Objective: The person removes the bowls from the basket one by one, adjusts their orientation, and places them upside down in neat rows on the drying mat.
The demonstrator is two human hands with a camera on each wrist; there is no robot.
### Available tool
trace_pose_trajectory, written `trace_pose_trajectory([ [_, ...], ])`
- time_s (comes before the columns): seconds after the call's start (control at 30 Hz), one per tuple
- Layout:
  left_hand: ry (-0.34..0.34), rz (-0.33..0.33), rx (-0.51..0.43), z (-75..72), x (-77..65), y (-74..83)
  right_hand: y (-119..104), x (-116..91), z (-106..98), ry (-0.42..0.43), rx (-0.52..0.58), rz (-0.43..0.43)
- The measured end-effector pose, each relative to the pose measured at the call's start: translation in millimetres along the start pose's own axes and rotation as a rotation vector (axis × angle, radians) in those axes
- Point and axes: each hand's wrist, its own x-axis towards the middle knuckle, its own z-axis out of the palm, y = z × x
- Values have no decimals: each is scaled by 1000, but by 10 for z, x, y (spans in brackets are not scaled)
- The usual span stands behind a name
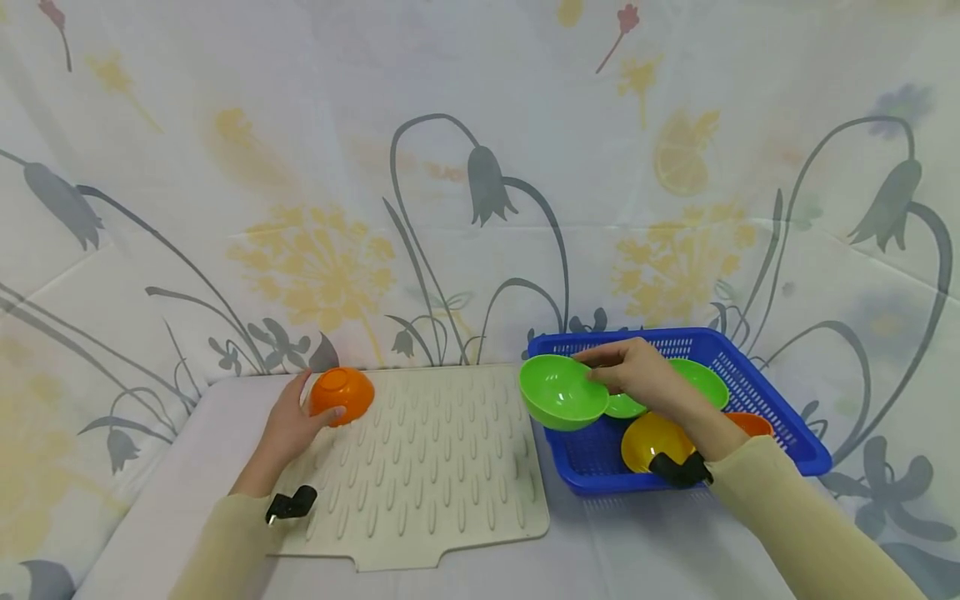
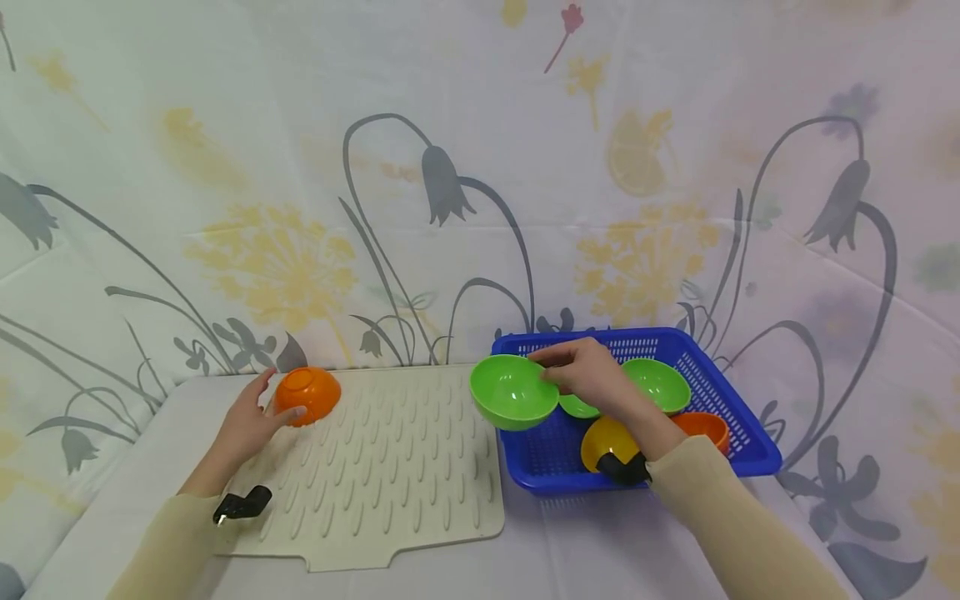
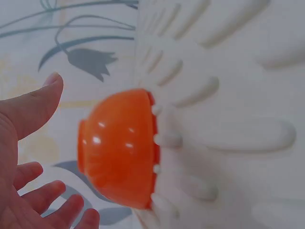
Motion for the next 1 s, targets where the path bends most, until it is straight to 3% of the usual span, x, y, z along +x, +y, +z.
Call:
trace_pose_trajectory([
  [0.27,41,123,-69,20,-206,311,-79,-65,139,-8,29,7],
  [0.43,23,225,-132,150,-355,609,-124,-115,258,-1,72,5],
  [0.63,-78,346,-280,441,-549,933,-164,-162,458,1,117,4],
  [1.0,-361,419,-520,812,-818,1312,-227,-227,815,21,154,-29],
])
